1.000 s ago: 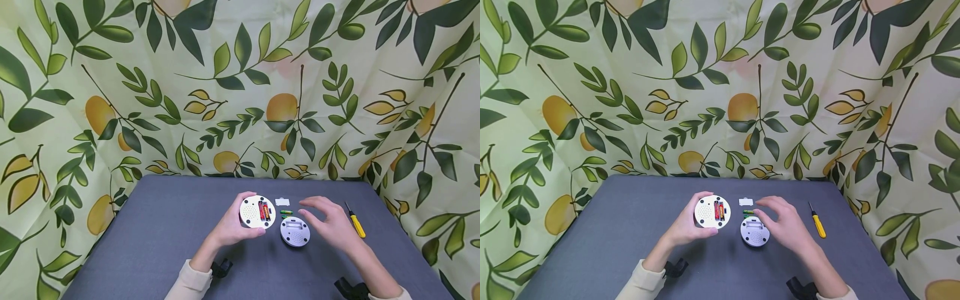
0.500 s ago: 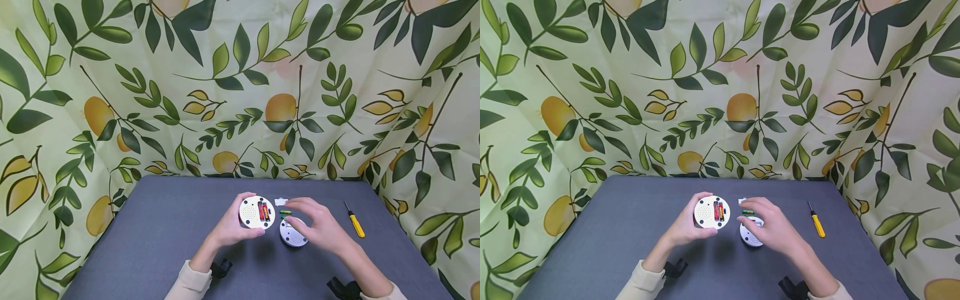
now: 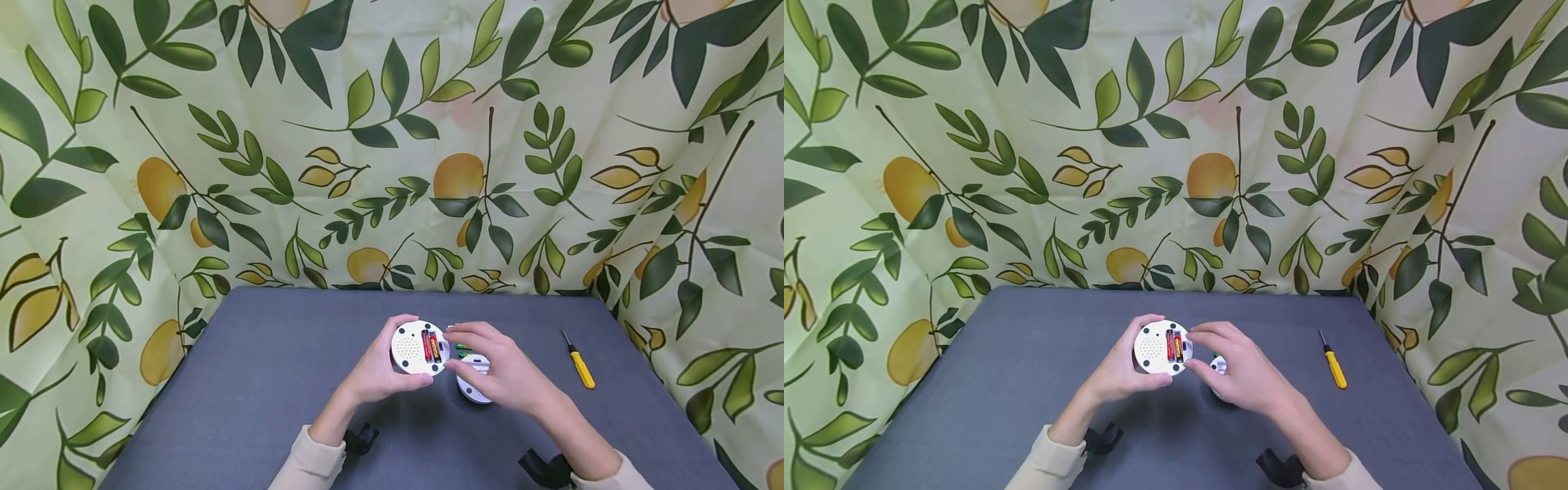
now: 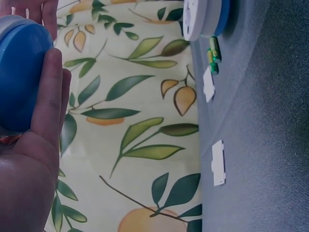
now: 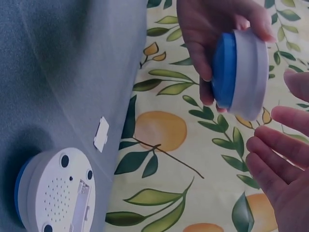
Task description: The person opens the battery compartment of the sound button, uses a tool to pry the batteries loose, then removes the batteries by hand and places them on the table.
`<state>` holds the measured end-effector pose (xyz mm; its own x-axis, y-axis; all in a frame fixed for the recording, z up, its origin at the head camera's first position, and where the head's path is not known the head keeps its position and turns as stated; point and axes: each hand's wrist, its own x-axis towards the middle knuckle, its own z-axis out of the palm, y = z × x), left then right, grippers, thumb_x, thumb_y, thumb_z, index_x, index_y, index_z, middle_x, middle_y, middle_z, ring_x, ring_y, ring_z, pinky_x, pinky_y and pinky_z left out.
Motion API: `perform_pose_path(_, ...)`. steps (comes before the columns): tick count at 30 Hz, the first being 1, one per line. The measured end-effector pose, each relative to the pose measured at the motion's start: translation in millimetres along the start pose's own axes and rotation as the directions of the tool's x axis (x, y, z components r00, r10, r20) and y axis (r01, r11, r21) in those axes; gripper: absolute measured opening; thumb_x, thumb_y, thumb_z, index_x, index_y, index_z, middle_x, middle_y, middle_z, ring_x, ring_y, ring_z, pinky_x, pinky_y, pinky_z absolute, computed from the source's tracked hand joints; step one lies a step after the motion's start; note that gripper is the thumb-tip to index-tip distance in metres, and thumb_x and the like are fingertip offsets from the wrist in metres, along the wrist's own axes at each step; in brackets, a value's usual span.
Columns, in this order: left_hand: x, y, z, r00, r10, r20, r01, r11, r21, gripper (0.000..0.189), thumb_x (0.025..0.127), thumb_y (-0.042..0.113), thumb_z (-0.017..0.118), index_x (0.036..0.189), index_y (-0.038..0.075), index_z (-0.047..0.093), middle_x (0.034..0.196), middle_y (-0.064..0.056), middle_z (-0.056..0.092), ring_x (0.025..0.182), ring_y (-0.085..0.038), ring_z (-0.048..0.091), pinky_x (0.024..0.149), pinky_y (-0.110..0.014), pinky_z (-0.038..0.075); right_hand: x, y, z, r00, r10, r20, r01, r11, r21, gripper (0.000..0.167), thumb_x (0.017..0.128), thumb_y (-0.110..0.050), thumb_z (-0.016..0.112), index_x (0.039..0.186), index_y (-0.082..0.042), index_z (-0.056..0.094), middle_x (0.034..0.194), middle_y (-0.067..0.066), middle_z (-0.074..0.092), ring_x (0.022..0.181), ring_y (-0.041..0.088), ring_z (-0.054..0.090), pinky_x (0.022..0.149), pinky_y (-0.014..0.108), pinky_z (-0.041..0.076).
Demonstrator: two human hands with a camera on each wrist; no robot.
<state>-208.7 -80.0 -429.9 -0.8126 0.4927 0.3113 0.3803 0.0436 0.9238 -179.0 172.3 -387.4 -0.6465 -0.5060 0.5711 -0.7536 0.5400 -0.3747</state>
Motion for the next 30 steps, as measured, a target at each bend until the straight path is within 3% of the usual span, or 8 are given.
perform_pose_path(7,-0.7,1.4,-0.2,1.000,-0.002,0.004,0.002,1.000,0.002,0.089,0.076,0.016,0.089,0.148,0.018,0.036,0.129,-0.007,0.054,0.103,-0.020,0.061,0.082,-0.031,0.055,5.7,-1.9,7.6,0.999,0.024,0.038,-0.025,0.999,0.020,0.034,0.089,-0.023,0.080,0.122,-0.016,0.072,0.126,-0.006,0.065,0.117,0.015,0.060,0.091,0.043,0.054)
perform_pose_path(15,-0.4,0.9,-1.4,1.000,-0.004,0.008,0.003,1.000,0.024,0.091,0.077,0.018,0.089,0.149,0.011,0.035,0.129,-0.006,0.054,0.105,-0.019,0.060,0.085,-0.030,0.054,9.2,-1.7,11.6,0.994,0.078,0.072,-0.082,0.996,0.047,0.033,0.091,-0.025,0.079,0.122,-0.018,0.072,0.125,-0.007,0.064,0.114,0.014,0.061,0.091,0.041,0.055)
perform_pose_path(24,0.1,1.5,-0.7,1.000,-0.007,0.006,0.007,1.000,0.026,0.091,0.076,0.019,0.089,0.150,0.011,0.036,0.130,-0.006,0.054,0.105,-0.019,0.060,0.085,-0.029,0.053,9.1,-2.0,12.4,0.996,0.063,0.060,-0.063,0.998,-0.013,0.031,0.091,-0.024,0.078,0.121,-0.017,0.074,0.123,-0.005,0.065,0.114,0.015,0.060,0.089,0.041,0.055)
perform_pose_path(30,-0.2,1.9,-0.3,1.000,-0.014,-0.001,0.014,1.000,0.019,0.089,0.076,0.019,0.090,0.148,0.017,0.037,0.129,-0.005,0.054,0.105,-0.019,0.060,0.085,-0.030,0.054,9.4,-2.1,13.8,0.998,0.036,0.048,-0.033,0.998,-0.059,0.030,0.091,-0.026,0.078,0.118,-0.016,0.075,0.123,-0.002,0.066,0.113,0.015,0.060,0.088,0.039,0.056)
